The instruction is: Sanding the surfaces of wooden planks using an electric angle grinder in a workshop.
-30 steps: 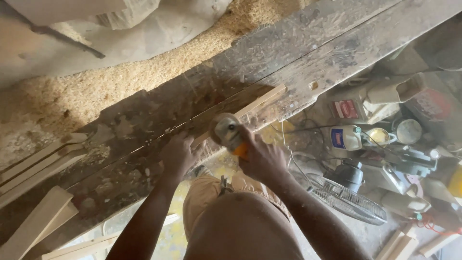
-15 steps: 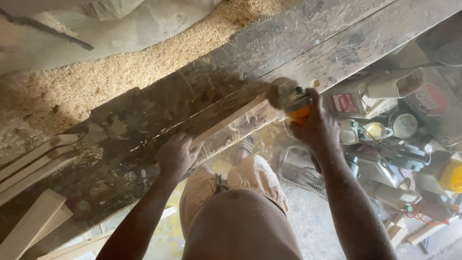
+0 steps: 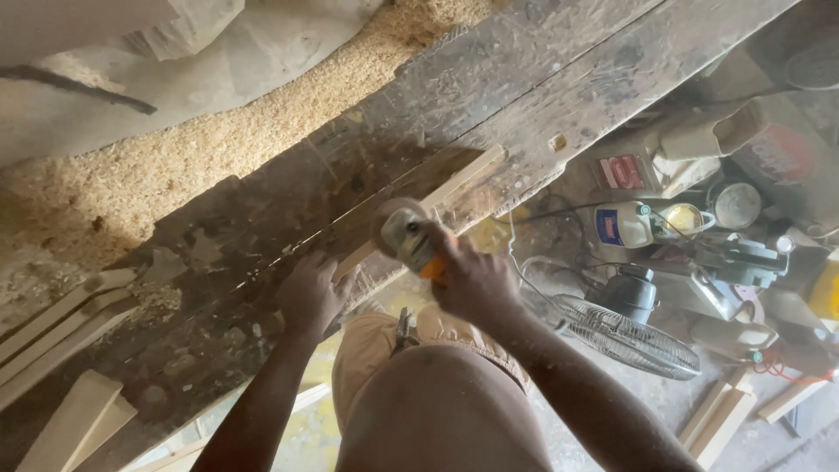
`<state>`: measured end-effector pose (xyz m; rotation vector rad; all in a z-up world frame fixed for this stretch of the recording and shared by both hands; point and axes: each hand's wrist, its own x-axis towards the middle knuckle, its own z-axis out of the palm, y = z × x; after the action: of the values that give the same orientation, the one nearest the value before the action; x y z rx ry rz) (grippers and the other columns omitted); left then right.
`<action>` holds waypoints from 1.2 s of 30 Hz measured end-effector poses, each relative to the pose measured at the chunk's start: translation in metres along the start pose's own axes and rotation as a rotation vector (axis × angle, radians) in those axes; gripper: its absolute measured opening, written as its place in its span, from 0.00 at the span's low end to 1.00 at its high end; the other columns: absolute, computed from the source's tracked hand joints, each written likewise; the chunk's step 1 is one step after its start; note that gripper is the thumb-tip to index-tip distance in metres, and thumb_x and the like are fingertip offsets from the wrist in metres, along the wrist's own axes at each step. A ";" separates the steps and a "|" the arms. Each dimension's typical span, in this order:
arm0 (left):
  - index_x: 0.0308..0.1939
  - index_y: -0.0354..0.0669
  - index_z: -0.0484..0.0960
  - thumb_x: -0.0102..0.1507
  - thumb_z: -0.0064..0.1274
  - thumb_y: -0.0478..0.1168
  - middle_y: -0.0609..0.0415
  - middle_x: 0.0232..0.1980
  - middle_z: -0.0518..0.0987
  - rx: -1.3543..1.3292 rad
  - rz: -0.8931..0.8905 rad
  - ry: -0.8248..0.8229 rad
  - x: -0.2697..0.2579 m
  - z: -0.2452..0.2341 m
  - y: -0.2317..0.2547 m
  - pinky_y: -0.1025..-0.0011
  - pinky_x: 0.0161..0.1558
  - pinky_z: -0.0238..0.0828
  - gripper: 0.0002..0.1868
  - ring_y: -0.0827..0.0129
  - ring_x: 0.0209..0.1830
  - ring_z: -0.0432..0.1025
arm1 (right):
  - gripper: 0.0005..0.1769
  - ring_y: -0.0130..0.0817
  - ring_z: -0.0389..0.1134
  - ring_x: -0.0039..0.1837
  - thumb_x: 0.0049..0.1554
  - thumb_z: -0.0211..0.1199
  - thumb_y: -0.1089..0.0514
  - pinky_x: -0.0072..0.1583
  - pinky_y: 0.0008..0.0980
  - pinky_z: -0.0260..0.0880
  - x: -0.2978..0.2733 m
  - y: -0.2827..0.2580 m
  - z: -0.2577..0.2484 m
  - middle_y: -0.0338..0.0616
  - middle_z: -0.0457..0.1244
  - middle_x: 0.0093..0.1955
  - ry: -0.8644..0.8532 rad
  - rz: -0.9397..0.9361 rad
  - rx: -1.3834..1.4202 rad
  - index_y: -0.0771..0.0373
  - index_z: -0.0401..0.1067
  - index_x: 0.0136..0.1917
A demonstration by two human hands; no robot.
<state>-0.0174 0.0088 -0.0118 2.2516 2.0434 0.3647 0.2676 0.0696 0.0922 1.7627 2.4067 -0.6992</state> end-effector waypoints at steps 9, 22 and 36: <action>0.25 0.51 0.76 0.58 0.63 0.61 0.59 0.27 0.73 -0.023 0.030 0.088 -0.003 0.012 -0.004 0.72 0.29 0.73 0.22 0.63 0.28 0.75 | 0.52 0.71 0.71 0.52 0.46 0.67 0.48 0.54 0.67 0.69 0.023 0.074 -0.100 0.62 0.66 0.51 0.119 0.311 0.088 0.42 0.47 0.79; 0.48 0.57 0.87 0.51 0.70 0.50 0.50 0.50 0.82 -0.138 0.044 0.220 0.009 -0.016 0.041 0.57 0.46 0.75 0.22 0.51 0.50 0.77 | 0.52 0.77 0.68 0.51 0.44 0.71 0.50 0.54 0.71 0.66 -0.037 0.070 -0.076 0.73 0.66 0.47 0.279 0.457 0.329 0.44 0.49 0.77; 0.55 0.53 0.85 0.40 0.75 0.62 0.50 0.45 0.78 -0.156 -0.048 0.332 -0.013 0.046 0.015 0.60 0.46 0.72 0.41 0.56 0.44 0.76 | 0.48 0.63 0.73 0.43 0.44 0.66 0.44 0.46 0.60 0.76 -0.012 0.044 0.032 0.47 0.65 0.48 0.073 0.104 0.033 0.34 0.51 0.76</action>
<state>0.0063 -0.0009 -0.0553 2.1628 2.1206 0.9143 0.3059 0.0571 0.0537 1.9433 2.3405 -0.6782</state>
